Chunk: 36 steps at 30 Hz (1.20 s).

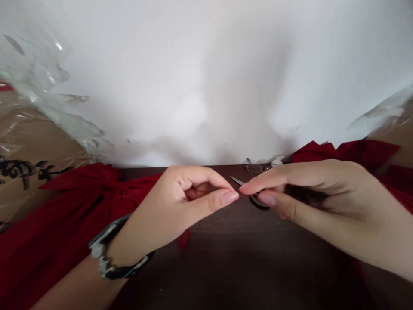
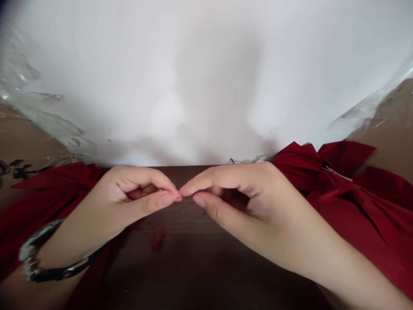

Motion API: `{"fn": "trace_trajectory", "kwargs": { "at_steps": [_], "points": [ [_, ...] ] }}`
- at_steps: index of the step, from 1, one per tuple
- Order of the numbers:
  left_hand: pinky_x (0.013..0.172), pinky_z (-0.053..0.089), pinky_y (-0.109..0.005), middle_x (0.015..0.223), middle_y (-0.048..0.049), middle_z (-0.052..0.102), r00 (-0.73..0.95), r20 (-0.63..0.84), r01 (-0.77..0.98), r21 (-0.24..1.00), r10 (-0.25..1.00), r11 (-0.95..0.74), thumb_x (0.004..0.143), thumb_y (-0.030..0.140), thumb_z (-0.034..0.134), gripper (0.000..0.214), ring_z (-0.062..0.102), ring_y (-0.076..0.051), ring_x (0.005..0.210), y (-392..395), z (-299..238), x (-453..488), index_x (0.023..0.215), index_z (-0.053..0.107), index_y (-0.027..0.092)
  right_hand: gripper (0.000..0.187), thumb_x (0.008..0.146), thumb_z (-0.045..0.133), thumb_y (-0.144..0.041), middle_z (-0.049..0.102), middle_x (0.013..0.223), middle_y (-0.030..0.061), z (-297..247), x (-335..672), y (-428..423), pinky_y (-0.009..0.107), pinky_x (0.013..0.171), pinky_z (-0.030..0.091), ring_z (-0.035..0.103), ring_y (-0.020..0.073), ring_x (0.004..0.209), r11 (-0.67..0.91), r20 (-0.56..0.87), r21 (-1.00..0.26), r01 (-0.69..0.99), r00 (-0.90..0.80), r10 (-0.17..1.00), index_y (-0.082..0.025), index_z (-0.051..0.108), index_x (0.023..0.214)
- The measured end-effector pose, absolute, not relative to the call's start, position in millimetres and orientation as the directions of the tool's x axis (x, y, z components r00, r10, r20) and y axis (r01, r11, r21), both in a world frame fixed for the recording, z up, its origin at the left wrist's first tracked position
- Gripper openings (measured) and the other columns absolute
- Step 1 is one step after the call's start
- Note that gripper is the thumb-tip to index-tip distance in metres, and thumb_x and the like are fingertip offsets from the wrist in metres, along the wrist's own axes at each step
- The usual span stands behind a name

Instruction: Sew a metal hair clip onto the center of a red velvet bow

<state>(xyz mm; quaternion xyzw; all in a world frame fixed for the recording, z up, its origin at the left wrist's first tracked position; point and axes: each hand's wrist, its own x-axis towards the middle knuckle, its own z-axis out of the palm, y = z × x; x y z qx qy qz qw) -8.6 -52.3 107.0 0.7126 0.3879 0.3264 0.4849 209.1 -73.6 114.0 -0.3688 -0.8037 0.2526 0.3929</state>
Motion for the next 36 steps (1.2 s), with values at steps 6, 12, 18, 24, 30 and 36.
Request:
{"fn": "trace_trajectory", "kwargs": {
  "at_steps": [6, 12, 18, 24, 30, 36],
  "points": [
    [0.037, 0.026, -0.016, 0.05, 0.0038, 0.052, 0.308, 0.209, 0.304, 0.903, 0.928, -0.304, 0.079, 0.036, 0.069, 0.019, 0.042, -0.007, 0.043, -58, 124, -25, 0.068, 0.066, 0.02, 0.023, 0.091, 0.059, -0.029, 0.062, 0.065, -0.0028, 118, 231, -72, 0.016, 0.055, 0.048, 0.059, 0.0086, 0.062, 0.563, 0.44, -0.738, 0.372, -0.368, 0.819, -0.033, 0.066, 0.112],
    [0.037, 0.027, -0.019, 0.049, 0.0032, 0.054, 0.377, 0.246, 0.498, 0.759, 0.893, -0.419, 0.083, 0.035, 0.063, 0.021, 0.045, -0.009, 0.041, -58, 133, -42, 0.067, 0.063, 0.02, 0.02, 0.09, 0.059, -0.026, 0.062, 0.063, -0.002, 118, 238, -71, 0.016, 0.05, 0.045, 0.058, 0.0094, 0.057, 0.542, 0.484, -0.803, 0.249, -0.257, 0.836, -0.03, 0.058, 0.11],
    [0.094, 0.046, -0.028, 0.122, -0.0027, 0.062, 0.614, 0.152, 0.453, 0.736, 0.774, -0.504, 0.085, 0.033, 0.064, 0.04, 0.057, -0.019, 0.112, -54, 116, -27, 0.124, 0.056, 0.028, 0.024, 0.093, 0.056, -0.025, 0.066, 0.071, -0.005, 110, 221, -73, 0.016, 0.059, 0.049, 0.063, 0.0088, 0.068, 0.573, 0.404, -0.76, 0.306, -0.468, 0.786, -0.032, 0.048, 0.114],
    [0.061, 0.046, -0.021, 0.084, -0.0005, 0.061, 0.729, -0.025, 0.027, 1.0, 0.684, 0.007, 0.096, 0.034, 0.046, 0.019, 0.053, -0.007, 0.063, -57, 89, 6, 0.106, 0.053, 0.02, 0.024, 0.094, 0.049, -0.014, 0.069, 0.088, -0.0035, 103, 201, -73, 0.017, 0.072, 0.053, 0.066, 0.007, 0.081, 0.547, 0.287, -0.798, 0.254, -0.638, 0.715, -0.025, 0.045, 0.114],
    [0.051, 0.033, -0.016, 0.069, 0.004, 0.052, 0.655, -0.015, 0.222, 0.96, 0.755, -0.173, 0.091, 0.029, 0.057, 0.014, 0.043, -0.006, 0.059, -54, 98, 1, 0.086, 0.064, 0.018, 0.023, 0.091, 0.053, -0.017, 0.065, 0.076, -0.0066, 107, 209, -76, 0.015, 0.058, 0.049, 0.064, 0.0069, 0.071, 0.591, 0.333, -0.711, 0.381, -0.558, 0.76, -0.029, 0.051, 0.111],
    [0.044, 0.027, -0.017, 0.058, 0.0055, 0.047, 0.561, 0.002, 0.254, 0.951, 0.828, -0.174, 0.084, 0.026, 0.065, 0.008, 0.037, -0.006, 0.05, -53, 107, -8, 0.081, 0.066, 0.018, 0.022, 0.091, 0.054, -0.022, 0.066, 0.073, -0.0063, 113, 216, -77, 0.015, 0.052, 0.049, 0.065, 0.0087, 0.067, 0.606, 0.381, -0.684, 0.406, -0.509, 0.772, -0.032, 0.053, 0.111]
  ]
}}
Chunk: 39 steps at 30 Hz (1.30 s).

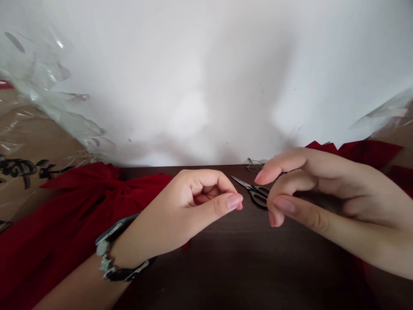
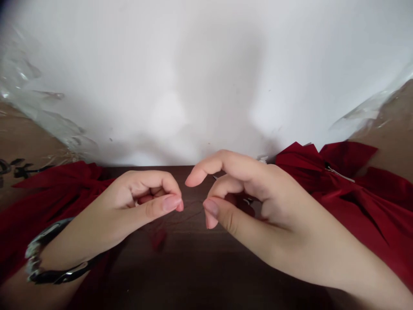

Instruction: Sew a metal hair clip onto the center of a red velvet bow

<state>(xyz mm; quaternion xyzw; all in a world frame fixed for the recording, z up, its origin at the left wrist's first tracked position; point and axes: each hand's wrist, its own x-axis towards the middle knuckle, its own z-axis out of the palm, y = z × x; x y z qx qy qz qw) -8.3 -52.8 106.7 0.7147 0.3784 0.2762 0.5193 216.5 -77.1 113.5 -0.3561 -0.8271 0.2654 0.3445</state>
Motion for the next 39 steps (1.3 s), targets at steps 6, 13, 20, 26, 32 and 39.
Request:
{"fn": "trace_trajectory", "kwargs": {
  "at_steps": [6, 13, 20, 26, 32, 39],
  "points": [
    [0.041, 0.019, -0.021, 0.051, 0.0066, 0.037, 0.596, -0.042, 0.12, 0.992, 0.802, -0.037, 0.089, 0.039, 0.058, 0.024, 0.03, -0.006, 0.046, -59, 103, -7, 0.08, 0.064, 0.017, 0.016, 0.087, 0.06, -0.019, 0.069, 0.083, -0.0018, 114, 206, -83, 0.018, 0.05, 0.05, 0.065, 0.0106, 0.067, 0.629, 0.44, -0.672, 0.391, -0.472, 0.764, -0.026, 0.06, 0.101],
    [0.043, 0.019, -0.021, 0.057, 0.0064, 0.041, 0.674, -0.048, -0.036, 0.995, 0.737, 0.098, 0.088, 0.043, 0.06, 0.028, 0.03, -0.005, 0.047, -64, 99, -2, 0.076, 0.06, 0.018, 0.015, 0.084, 0.065, -0.017, 0.07, 0.077, -0.0035, 102, 197, -90, 0.016, 0.043, 0.045, 0.063, 0.0083, 0.058, 0.715, 0.592, -0.621, 0.321, -0.405, 0.697, -0.026, 0.066, 0.095],
    [0.044, 0.016, -0.022, 0.053, 0.0068, 0.034, 0.677, -0.033, -0.002, 0.999, 0.735, 0.046, 0.089, 0.039, 0.059, 0.029, 0.025, -0.007, 0.05, -67, 103, 0, 0.07, 0.055, 0.017, 0.011, 0.081, 0.066, -0.014, 0.07, 0.075, -0.0017, 105, 195, -93, 0.018, 0.039, 0.043, 0.064, 0.011, 0.058, 0.685, 0.562, -0.637, 0.353, -0.395, 0.727, -0.023, 0.063, 0.085],
    [0.046, 0.026, -0.018, 0.06, 0.0058, 0.042, 0.634, 0.024, 0.029, 0.998, 0.773, -0.055, 0.085, 0.024, 0.065, 0.019, 0.032, -0.006, 0.054, -71, 106, 2, 0.07, 0.056, 0.017, 0.011, 0.078, 0.066, -0.015, 0.066, 0.065, -0.0037, 95, 194, -91, 0.016, 0.033, 0.038, 0.058, 0.0085, 0.047, 0.731, 0.665, -0.587, 0.349, -0.306, 0.681, -0.025, 0.062, 0.079],
    [0.046, 0.029, -0.015, 0.058, 0.0066, 0.043, 0.588, 0.053, 0.099, 0.986, 0.807, -0.137, 0.081, 0.015, 0.067, 0.014, 0.033, -0.006, 0.052, -73, 109, 4, 0.069, 0.06, 0.018, 0.012, 0.072, 0.059, -0.009, 0.06, 0.057, -0.0031, 99, 188, -96, 0.017, 0.035, 0.038, 0.051, 0.0067, 0.043, 0.665, 0.6, -0.607, 0.434, -0.298, 0.742, -0.021, 0.059, 0.072],
    [0.048, 0.032, -0.012, 0.063, 0.0061, 0.051, 0.586, 0.046, 0.132, 0.98, 0.809, -0.152, 0.08, 0.013, 0.067, 0.011, 0.041, -0.005, 0.056, -75, 109, 4, 0.072, 0.061, 0.019, 0.014, 0.07, 0.054, -0.007, 0.055, 0.055, -0.0043, 103, 187, -97, 0.015, 0.036, 0.034, 0.046, 0.005, 0.044, 0.613, 0.522, -0.654, 0.444, -0.322, 0.79, -0.02, 0.056, 0.071]
  ]
}}
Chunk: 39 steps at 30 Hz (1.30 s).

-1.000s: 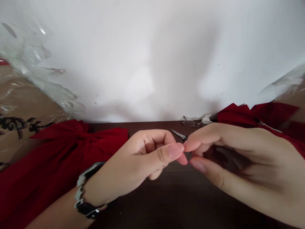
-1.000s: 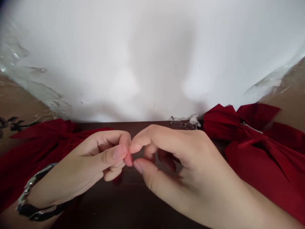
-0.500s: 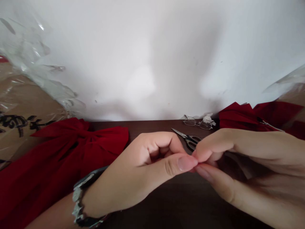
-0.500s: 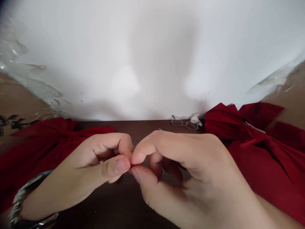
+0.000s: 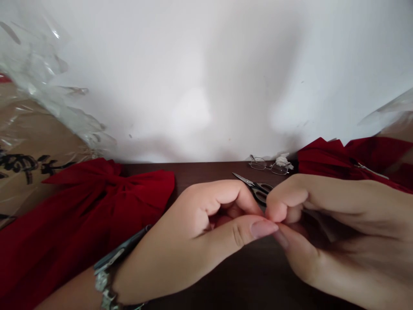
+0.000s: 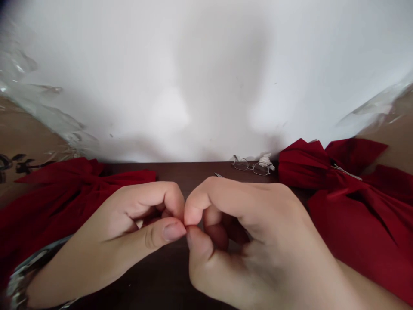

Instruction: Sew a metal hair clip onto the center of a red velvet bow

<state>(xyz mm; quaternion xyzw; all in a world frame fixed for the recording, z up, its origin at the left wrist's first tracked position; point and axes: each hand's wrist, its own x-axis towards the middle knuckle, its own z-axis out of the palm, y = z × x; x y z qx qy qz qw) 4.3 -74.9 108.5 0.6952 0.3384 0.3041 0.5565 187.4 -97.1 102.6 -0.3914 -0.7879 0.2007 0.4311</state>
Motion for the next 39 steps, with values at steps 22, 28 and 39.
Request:
{"fn": "trace_trajectory", "kwargs": {
  "at_steps": [22, 28, 39],
  "points": [
    [0.041, 0.03, -0.013, 0.061, 0.0052, 0.048, 0.597, 0.068, 0.198, 0.953, 0.799, -0.229, 0.09, 0.025, 0.054, 0.011, 0.038, -0.005, 0.05, -77.3, 109.5, 0.9, 0.08, 0.055, 0.02, 0.012, 0.078, 0.058, -0.012, 0.046, 0.052, -0.0044, 105.0, 194.2, -89.1, 0.016, 0.034, 0.025, 0.037, 0.0044, 0.041, 0.583, 0.484, -0.755, 0.299, -0.346, 0.804, -0.021, 0.056, 0.071],
    [0.042, 0.032, -0.011, 0.06, 0.0052, 0.049, 0.586, 0.079, 0.201, 0.95, 0.807, -0.239, 0.088, 0.023, 0.055, 0.013, 0.04, -0.005, 0.051, -77.5, 110.3, 1.5, 0.076, 0.055, 0.019, 0.013, 0.078, 0.059, -0.011, 0.048, 0.055, -0.0041, 105.8, 195.2, -89.2, 0.015, 0.036, 0.03, 0.04, 0.005, 0.042, 0.558, 0.458, -0.766, 0.318, -0.339, 0.822, -0.021, 0.056, 0.071],
    [0.041, 0.031, -0.012, 0.059, 0.0057, 0.05, 0.607, 0.11, 0.233, 0.922, 0.787, -0.309, 0.087, 0.019, 0.056, 0.007, 0.04, -0.004, 0.049, -76.6, 113.1, 1.7, 0.081, 0.056, 0.018, 0.015, 0.082, 0.054, -0.011, 0.045, 0.056, -0.0054, 107.5, 193.5, -92.9, 0.014, 0.043, 0.033, 0.038, 0.0053, 0.048, 0.401, 0.284, -0.863, 0.307, -0.362, 0.888, -0.021, 0.054, 0.071]
  ]
}}
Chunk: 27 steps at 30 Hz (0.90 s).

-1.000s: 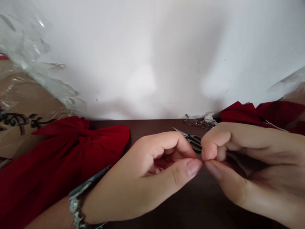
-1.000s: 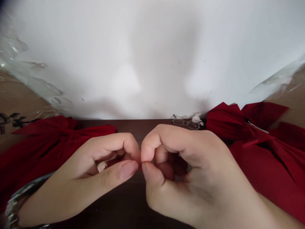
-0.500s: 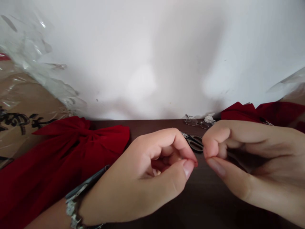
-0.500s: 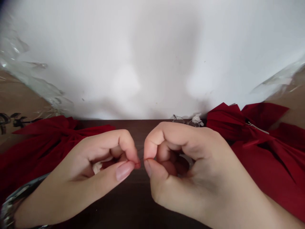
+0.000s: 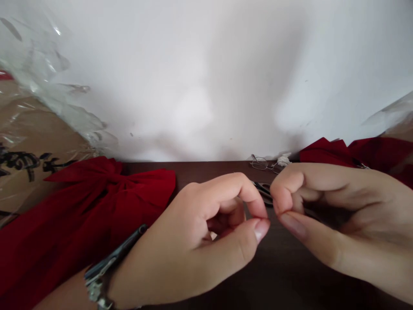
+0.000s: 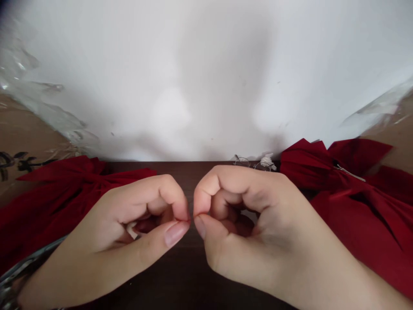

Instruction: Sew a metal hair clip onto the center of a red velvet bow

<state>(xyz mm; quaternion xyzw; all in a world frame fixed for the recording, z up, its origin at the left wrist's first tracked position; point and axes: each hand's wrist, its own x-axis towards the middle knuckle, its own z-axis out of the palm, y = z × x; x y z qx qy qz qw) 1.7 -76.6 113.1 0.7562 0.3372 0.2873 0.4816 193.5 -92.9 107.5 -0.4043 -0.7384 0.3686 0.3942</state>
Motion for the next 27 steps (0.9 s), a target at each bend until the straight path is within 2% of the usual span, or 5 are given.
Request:
{"fn": "trace_trajectory", "kwargs": {
  "at_steps": [4, 9, 13, 23, 27],
  "points": [
    [0.043, 0.034, -0.01, 0.061, 0.005, 0.053, 0.615, 0.168, 0.213, 0.905, 0.77, -0.368, 0.09, 0.025, 0.056, 0.011, 0.045, -0.003, 0.051, -75, 113, 2, 0.083, 0.061, 0.017, 0.016, 0.082, 0.054, -0.01, 0.043, 0.055, -0.0059, 111, 194, -96, 0.014, 0.043, 0.03, 0.036, 0.0048, 0.048, 0.363, 0.256, -0.875, 0.32, -0.33, 0.909, -0.021, 0.053, 0.071],
    [0.047, 0.038, -0.01, 0.061, 0.0048, 0.056, 0.602, 0.158, 0.207, 0.916, 0.783, -0.344, 0.091, 0.025, 0.056, 0.014, 0.049, -0.004, 0.053, -74, 111, 2, 0.08, 0.061, 0.017, 0.016, 0.082, 0.056, -0.01, 0.045, 0.054, -0.0066, 108, 201, -92, 0.012, 0.04, 0.031, 0.038, 0.0046, 0.044, 0.469, 0.347, -0.838, 0.278, -0.391, 0.853, -0.023, 0.054, 0.073],
    [0.041, 0.032, -0.01, 0.058, 0.0057, 0.052, 0.589, 0.131, 0.205, 0.93, 0.798, -0.304, 0.09, 0.026, 0.057, 0.014, 0.042, -0.004, 0.049, -75, 111, 2, 0.081, 0.061, 0.017, 0.017, 0.082, 0.056, -0.009, 0.046, 0.053, -0.0069, 107, 201, -91, 0.013, 0.036, 0.027, 0.039, 0.0044, 0.043, 0.506, 0.384, -0.816, 0.281, -0.391, 0.836, -0.024, 0.054, 0.074],
    [0.043, 0.032, -0.012, 0.056, 0.0057, 0.05, 0.598, 0.113, 0.2, 0.938, 0.794, -0.284, 0.093, 0.025, 0.053, 0.018, 0.043, -0.004, 0.049, -73, 111, 3, 0.079, 0.062, 0.017, 0.018, 0.082, 0.055, -0.007, 0.046, 0.053, -0.0071, 108, 202, -88, 0.011, 0.04, 0.032, 0.039, 0.004, 0.044, 0.485, 0.354, -0.836, 0.258, -0.423, 0.834, -0.023, 0.053, 0.075],
    [0.045, 0.033, -0.015, 0.058, 0.0051, 0.052, 0.636, 0.073, 0.193, 0.949, 0.768, -0.25, 0.096, 0.026, 0.047, 0.022, 0.045, -0.005, 0.051, -73, 110, 3, 0.081, 0.06, 0.018, 0.015, 0.083, 0.055, -0.011, 0.055, 0.058, -0.0052, 107, 201, -84, 0.012, 0.042, 0.036, 0.044, 0.0057, 0.048, 0.439, 0.303, -0.859, 0.264, -0.429, 0.851, -0.024, 0.055, 0.075]
  ]
}}
